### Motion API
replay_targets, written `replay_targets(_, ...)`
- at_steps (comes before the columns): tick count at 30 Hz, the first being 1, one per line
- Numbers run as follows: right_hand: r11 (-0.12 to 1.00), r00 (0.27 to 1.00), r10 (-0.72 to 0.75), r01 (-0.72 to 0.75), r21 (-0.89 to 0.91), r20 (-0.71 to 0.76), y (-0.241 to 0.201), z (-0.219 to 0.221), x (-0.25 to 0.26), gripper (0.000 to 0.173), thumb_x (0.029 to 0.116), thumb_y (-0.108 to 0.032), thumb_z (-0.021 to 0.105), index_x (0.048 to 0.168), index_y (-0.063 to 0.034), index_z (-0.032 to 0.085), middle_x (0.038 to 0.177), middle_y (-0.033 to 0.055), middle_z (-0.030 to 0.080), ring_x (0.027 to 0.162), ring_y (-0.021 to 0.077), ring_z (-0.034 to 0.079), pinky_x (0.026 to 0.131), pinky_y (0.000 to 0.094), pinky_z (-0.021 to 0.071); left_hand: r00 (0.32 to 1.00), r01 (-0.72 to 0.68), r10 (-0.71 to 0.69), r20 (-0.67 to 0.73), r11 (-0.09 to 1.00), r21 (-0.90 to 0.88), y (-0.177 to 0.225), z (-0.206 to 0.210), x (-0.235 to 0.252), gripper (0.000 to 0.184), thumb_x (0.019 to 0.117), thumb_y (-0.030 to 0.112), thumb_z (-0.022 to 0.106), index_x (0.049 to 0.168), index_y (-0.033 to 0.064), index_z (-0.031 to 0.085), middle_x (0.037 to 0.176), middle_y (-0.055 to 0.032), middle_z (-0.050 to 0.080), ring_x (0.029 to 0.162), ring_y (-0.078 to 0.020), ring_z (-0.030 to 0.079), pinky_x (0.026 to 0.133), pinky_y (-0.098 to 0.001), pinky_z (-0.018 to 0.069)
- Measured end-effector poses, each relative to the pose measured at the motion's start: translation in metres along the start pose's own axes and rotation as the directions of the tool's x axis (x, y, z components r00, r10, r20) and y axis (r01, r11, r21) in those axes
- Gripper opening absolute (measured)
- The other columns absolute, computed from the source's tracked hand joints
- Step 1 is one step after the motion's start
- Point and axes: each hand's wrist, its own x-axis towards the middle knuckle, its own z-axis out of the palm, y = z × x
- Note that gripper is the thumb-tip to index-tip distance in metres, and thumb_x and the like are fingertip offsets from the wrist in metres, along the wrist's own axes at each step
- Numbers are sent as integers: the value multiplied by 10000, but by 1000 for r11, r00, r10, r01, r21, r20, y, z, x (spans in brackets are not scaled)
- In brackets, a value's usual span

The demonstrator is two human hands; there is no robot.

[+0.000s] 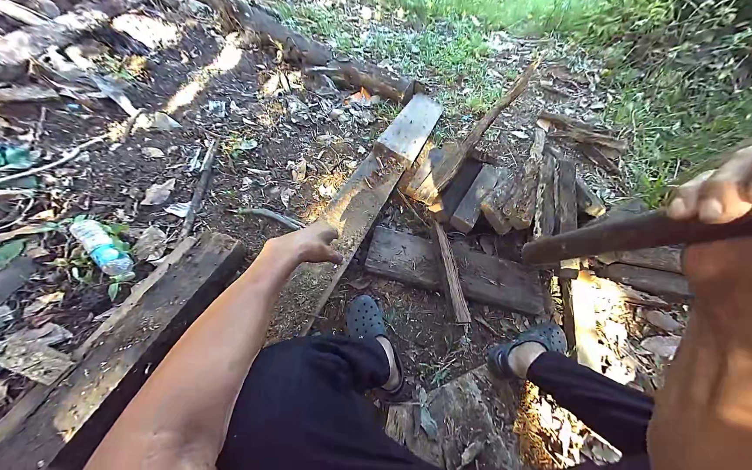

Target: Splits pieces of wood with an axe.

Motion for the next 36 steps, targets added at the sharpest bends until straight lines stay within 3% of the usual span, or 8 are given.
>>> replay_targets(3, 896, 906, 396, -417, -153, -152, 33, 22, -74, 702, 945, -826, 264, 875, -187, 547, 588, 2, 566, 437, 169, 572, 402, 369, 531, 1000, -28, 28, -3, 999, 24, -11, 6, 8, 637, 913, 369, 786, 1389, -3, 585, 1143, -236, 699, 1081, -377, 675, 1002, -592, 502)
replay_targets(6, 472, 544, 815, -823, -316, -198, 114, 23, -179, 723, 1001, -736, 319, 867, -77, 583, 565, 29, 520, 419, 182, 523, 412, 397, 510, 998, -9, 13, -66, 998, 68, -25, 19, 21, 645, 857, 434, 825, 1333, 39, 643, 1089, -203, 725, 1028, -362, 698, 960, -606, 526)
replay_targets(12, 298, 360, 896, -921, -251, -258, 101, 40, -173, 773, 1006, -743, 290, 873, -54, 615, 566, 39, 533, 416, 171, 527, 400, 356, 503, 996, 7, -4, -93, 999, 35, -18, 16, 1, 678, 884, 456, 795, 1380, 37, 599, 1202, -218, 693, 1138, -367, 665, 1030, -607, 488)
replay_targets(20, 767, 746, 607, -640, -42, -272, -12, 27, -71, 932, 705, -1005, 327, 915, -147, 627, 600, -8, 576, 425, 120, 549, 380, 301, 509, 997, 32, -30, -68, 999, 24, -38, 20, 14, 709, 861, 457, 815, 1372, 11, 606, 1166, -238, 700, 1098, -388, 678, 1005, -617, 503)
replay_targets(25, 999, 992, 43, -42, 9, -121, -12, 12, 17, 609, 1046, -622, 164, 903, -186, 565, 605, -36, 549, 469, 107, 556, 447, 285, 525, 998, -33, 33, -56, 999, 1, -25, 18, 16, 634, 893, 392, 806, 1367, 16, 618, 1112, -223, 709, 1062, -371, 677, 996, -603, 498)
replay_targets(27, 996, 987, -86, 89, 20, -136, 1, 21, 37, 522, 1063, -425, 135, 899, -135, 537, 604, 0, 564, 470, 148, 569, 447, 319, 537, 998, -36, 36, -45, 999, -3, -22, 15, 18, 648, 897, 395, 800, 1378, 7, 607, 1165, -240, 698, 1111, -388, 667, 1021, -612, 490)
replay_targets(30, 968, 971, 216, -226, -106, -100, 41, 27, -39, 659, 1002, -743, 227, 907, -170, 539, 612, 0, 552, 464, 152, 558, 437, 339, 520, 1000, -27, 28, 13, 1000, -14, -21, 11, 14, 670, 916, 406, 779, 1412, 4, 573, 1229, -249, 678, 1167, -390, 652, 1050, -604, 478)
replay_targets(36, 331, 450, 862, -848, -414, -232, 148, 29, -215, 881, 930, -849, 236, 787, -67, 615, 546, 75, 545, 408, 223, 532, 415, 438, 509, 998, 40, -41, -54, 999, -16, -26, 12, 19, 710, 878, 471, 789, 1433, 83, 574, 1297, -220, 661, 1212, -395, 634, 1061, -639, 463)
